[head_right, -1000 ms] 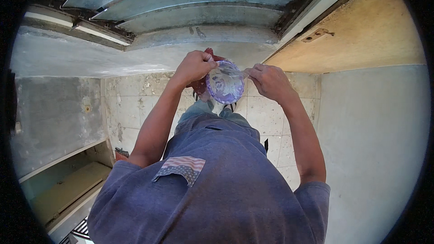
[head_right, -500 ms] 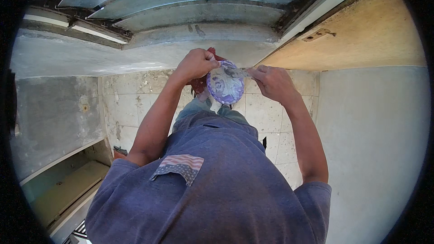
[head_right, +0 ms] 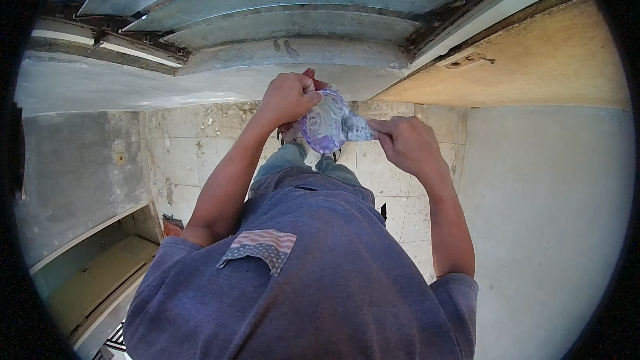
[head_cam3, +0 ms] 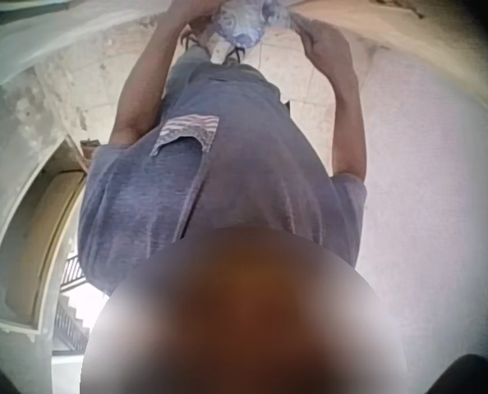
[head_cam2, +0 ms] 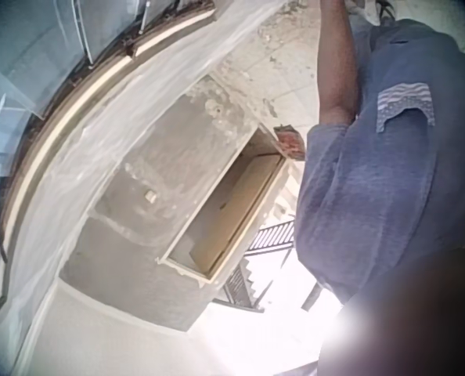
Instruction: Apply putty to the wall edge near the window and door frame.
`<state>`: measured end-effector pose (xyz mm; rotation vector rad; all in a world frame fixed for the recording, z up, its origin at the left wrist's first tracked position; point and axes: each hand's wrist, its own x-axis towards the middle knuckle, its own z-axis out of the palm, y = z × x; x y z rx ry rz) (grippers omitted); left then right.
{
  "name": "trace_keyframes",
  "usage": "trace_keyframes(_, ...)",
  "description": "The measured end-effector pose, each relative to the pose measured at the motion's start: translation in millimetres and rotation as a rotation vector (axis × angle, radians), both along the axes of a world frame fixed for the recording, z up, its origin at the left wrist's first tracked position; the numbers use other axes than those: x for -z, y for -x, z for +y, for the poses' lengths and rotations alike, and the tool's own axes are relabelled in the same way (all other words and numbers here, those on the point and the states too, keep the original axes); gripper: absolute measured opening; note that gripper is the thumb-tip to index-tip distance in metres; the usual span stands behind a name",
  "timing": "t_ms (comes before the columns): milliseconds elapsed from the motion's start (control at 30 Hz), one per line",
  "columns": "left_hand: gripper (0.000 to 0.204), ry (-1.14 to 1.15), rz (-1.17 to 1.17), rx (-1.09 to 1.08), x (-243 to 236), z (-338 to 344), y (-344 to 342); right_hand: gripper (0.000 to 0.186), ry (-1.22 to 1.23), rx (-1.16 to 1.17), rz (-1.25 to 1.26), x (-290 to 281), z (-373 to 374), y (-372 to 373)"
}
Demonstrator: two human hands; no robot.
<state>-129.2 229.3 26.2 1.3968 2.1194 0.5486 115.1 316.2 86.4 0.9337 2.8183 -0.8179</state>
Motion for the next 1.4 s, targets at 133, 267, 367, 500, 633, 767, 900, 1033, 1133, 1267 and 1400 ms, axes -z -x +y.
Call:
trace_keyframes(133,0.028,-0.013,0.017,0.117,4.4,9.5,-2.2,0.028,-0.097,-0.093,-0.143,-7.6,7.9,8.3)
trace_keyframes(267,0.027,0.071,0.008,0.168,3.4,18.8,0.9,0.03,-0.039,-0.231,-0.206,-2.3,20.1,8.9)
trace_keyframes(367,0.027,0.106,-0.016,0.179,1.2,21.3,2.6,0.03,0.029,-0.249,-0.296,-5.8,19.7,13.3)
trace_keyframes(500,0.033,0.168,0.02,0.322,0.1,25.5,2.5,0.029,0.048,-0.326,-0.328,1.8,20.2,19.0)
trace_keyframes(633,0.034,0.153,0.001,0.321,7.2,28.2,0.3,0.029,0.149,-0.356,-0.349,10.5,25.4,22.8)
trace_keyframes(767,0.034,0.146,-0.031,0.341,5.3,27.7,3.5,0.03,0.298,-0.366,-0.363,13.1,28.9,22.7)
trace_keyframes(900,0.034,0.191,-0.102,0.405,-2.8,31.1,7.0,0.03,0.509,-0.333,-0.243,43.0,34.3,5.6)
trace_keyframes(1033,0.034,0.274,-0.228,0.435,-0.4,29.0,8.4,0.028,0.587,-0.294,-0.157,45.8,30.3,3.6)
trace_keyframes(1133,0.033,0.273,-0.25,0.451,1.8,27.5,8.9,0.026,0.483,-0.33,-0.095,43.7,24.7,0.2)
trace_keyframes(1267,0.033,0.285,-0.265,0.459,1.1,28.6,10.4,0.026,0.274,-0.397,-0.012,38.8,20.2,-3.3)
trace_keyframes(1400,0.034,0.331,-0.241,0.451,-1.2,30.8,9.3,0.026,0.287,-0.37,-0.002,24.5,14.0,-3.5)
